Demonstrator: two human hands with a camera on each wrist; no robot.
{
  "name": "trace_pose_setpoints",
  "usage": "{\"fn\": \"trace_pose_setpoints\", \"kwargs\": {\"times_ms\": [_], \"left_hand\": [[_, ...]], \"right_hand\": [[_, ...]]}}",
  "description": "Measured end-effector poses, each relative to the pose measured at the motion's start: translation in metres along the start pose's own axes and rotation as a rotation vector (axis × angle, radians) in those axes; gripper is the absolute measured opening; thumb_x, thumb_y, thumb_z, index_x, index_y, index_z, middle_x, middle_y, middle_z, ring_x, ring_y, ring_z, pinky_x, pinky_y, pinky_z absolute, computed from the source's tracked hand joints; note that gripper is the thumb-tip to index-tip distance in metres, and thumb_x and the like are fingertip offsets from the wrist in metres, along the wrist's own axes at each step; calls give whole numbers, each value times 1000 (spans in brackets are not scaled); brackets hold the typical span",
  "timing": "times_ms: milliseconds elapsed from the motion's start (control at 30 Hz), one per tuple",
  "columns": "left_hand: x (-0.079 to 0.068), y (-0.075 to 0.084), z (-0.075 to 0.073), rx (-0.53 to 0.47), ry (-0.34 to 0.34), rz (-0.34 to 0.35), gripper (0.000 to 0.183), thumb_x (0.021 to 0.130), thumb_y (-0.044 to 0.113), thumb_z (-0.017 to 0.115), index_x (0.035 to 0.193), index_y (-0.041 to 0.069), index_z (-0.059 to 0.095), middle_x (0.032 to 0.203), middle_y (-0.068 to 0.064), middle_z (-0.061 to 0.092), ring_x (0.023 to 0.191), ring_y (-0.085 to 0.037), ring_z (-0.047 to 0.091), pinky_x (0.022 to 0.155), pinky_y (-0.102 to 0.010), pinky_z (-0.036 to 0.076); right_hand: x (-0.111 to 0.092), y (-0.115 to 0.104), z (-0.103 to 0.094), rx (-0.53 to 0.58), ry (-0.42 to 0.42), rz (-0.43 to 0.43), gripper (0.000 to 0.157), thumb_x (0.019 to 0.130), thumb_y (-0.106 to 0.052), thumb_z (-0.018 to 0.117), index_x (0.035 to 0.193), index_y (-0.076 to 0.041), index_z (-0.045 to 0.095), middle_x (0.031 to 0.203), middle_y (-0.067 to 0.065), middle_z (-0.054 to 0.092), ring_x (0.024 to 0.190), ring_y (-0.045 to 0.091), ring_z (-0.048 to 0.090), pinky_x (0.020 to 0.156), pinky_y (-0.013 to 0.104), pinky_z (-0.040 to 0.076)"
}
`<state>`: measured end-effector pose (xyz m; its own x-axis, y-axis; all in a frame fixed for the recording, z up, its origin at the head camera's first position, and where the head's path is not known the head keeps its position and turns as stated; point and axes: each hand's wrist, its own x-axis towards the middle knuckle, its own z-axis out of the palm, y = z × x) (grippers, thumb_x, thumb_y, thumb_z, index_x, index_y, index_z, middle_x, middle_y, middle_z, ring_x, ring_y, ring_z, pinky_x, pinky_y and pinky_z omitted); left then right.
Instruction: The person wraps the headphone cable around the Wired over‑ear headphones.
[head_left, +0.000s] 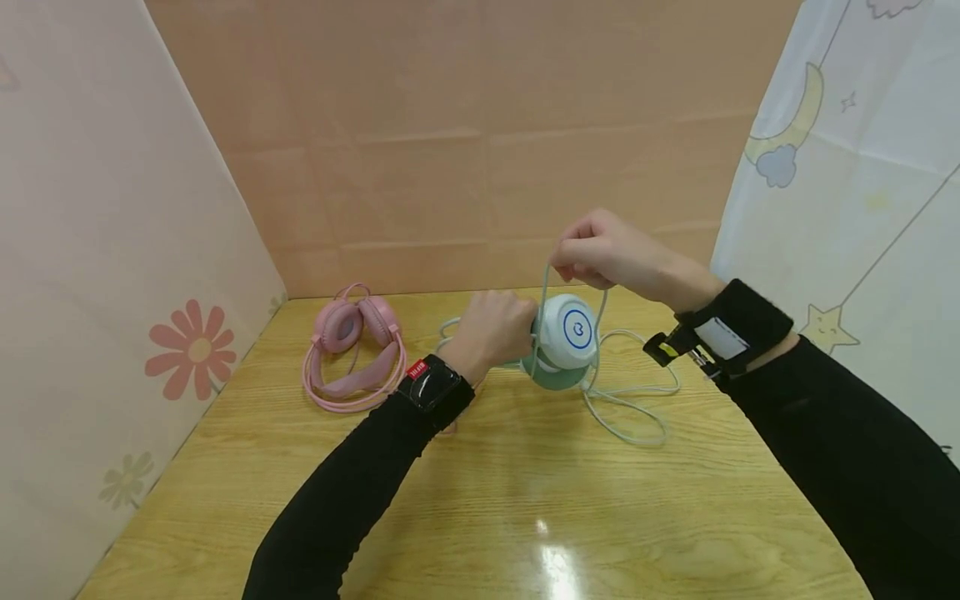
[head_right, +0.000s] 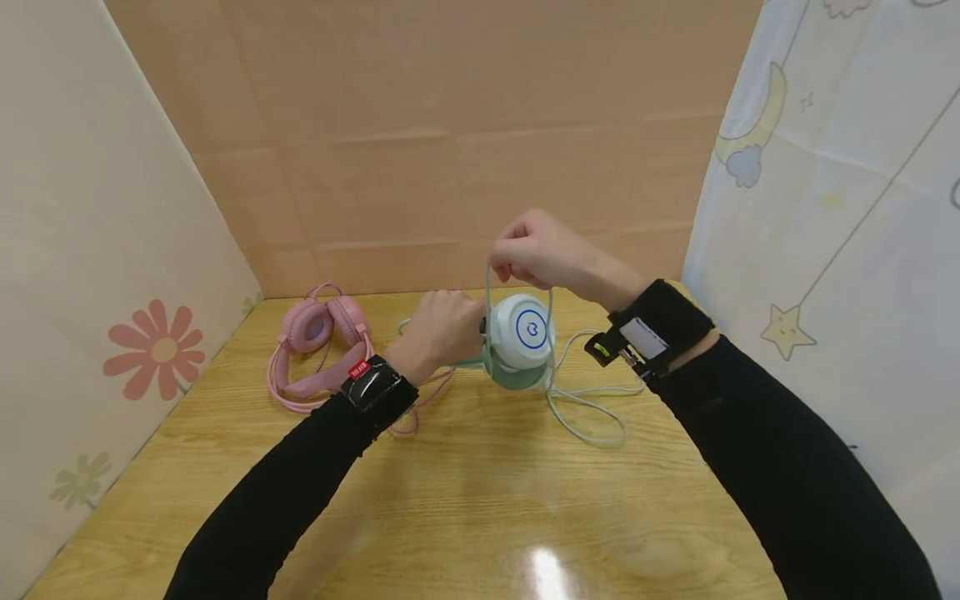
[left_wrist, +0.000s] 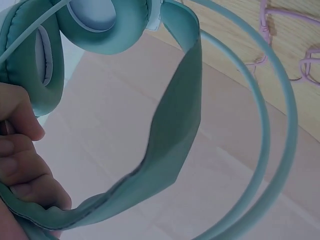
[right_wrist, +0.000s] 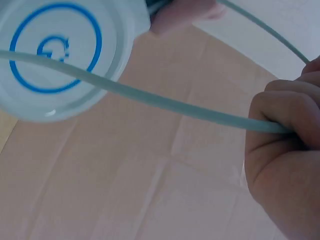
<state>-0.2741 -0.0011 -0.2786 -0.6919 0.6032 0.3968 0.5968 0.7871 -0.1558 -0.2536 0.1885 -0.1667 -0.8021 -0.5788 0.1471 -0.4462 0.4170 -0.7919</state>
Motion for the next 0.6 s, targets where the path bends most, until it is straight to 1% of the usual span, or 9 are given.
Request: {"fn": "trace_pose_setpoints", "kwargs": {"times_ms": [100,200,267,367,500,600], "left_hand": [[-1,1,-3,16,4,14,4,83,15,72,82,17,69,62,6,50,53,-11,43,48,-28,42],[-3,2,-5,39,9,28,5,83,13,70,80,16,68,61,6,50,52,-11,43,48,-28,44],[-4,3,-6,42,16,34,8,83,12,70,78,17,66,60,6,49,51,-10,42,48,-28,44],[-6,3,-8,34,31,41,14,85,15,72,75,17,62,60,6,46,51,-10,41,48,-26,41],[-9,4,-10,39,63,63,20,85,16,73,73,18,57,59,7,43,50,-9,38,47,-25,36],[-10,5,-12,52,75,83,20,84,16,74,73,19,57,59,7,44,50,-9,37,47,-25,33]], "right_hand": [[7,1,-4,-25,40,7,31,97,-16,54,71,0,60,51,-1,32,44,14,28,45,29,24],[14,5,-7,-68,91,23,31,98,-17,56,72,-3,61,50,-2,33,44,12,29,46,28,26],[18,10,-9,-112,124,28,31,99,-19,57,73,-4,62,51,-2,34,45,11,30,48,27,27],[23,20,-12,-204,157,13,31,101,-22,57,76,-6,64,54,-2,35,48,12,30,51,28,28],[28,37,-13,-332,187,-30,30,104,-22,55,81,-6,67,64,2,48,57,17,36,57,31,31],[32,50,-11,-376,199,-47,29,105,-19,54,83,-4,67,74,7,58,61,21,41,59,32,35]]}}
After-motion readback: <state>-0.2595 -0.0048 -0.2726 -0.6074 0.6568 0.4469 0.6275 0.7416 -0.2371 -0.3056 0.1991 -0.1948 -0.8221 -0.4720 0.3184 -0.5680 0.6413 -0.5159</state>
